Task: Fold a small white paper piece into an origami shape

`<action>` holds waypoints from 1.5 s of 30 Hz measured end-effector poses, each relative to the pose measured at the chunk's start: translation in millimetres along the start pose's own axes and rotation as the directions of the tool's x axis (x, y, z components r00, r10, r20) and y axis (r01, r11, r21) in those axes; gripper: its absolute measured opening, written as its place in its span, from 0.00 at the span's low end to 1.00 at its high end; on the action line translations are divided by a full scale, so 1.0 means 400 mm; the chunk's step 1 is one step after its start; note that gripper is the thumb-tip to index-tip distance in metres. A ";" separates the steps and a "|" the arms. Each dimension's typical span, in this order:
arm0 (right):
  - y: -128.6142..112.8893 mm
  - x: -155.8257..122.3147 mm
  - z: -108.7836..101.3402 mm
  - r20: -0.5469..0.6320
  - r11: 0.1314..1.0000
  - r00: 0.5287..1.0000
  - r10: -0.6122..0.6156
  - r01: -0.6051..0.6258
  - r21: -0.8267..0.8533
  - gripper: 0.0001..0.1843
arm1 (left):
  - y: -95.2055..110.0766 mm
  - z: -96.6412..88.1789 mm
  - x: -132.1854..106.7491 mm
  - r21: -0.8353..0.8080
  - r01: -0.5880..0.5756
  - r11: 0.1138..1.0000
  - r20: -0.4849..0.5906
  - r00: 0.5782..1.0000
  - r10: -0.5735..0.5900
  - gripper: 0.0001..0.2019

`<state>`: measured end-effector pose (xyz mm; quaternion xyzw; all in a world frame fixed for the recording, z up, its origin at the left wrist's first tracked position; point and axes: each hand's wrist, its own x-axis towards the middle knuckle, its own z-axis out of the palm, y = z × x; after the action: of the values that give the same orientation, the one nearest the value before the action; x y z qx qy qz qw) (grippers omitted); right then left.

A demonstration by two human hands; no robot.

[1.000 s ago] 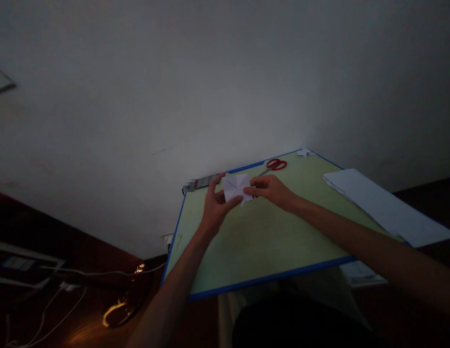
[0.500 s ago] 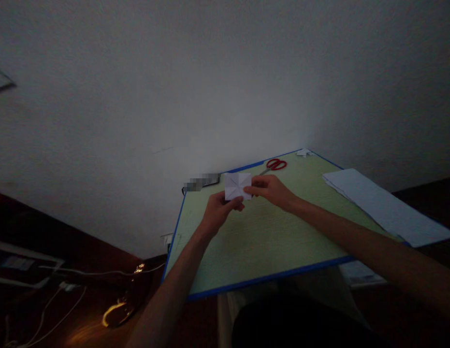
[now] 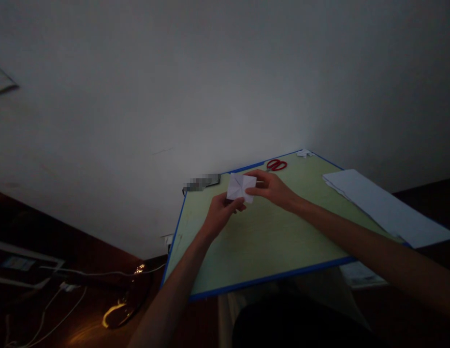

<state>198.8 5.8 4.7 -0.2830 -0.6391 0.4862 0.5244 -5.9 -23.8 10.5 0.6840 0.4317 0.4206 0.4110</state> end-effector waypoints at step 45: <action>0.000 -0.019 -0.008 0.159 0.769 0.905 -0.394 0.419 -0.483 0.08 | 0.018 0.001 0.008 -0.496 0.083 0.864 -0.096 0.984 -0.150 0.22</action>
<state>203.9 0.3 1.7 -0.2535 -0.8023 0.1829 0.5086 -3.0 -23.0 17.6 0.5009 0.3775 0.5346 0.5665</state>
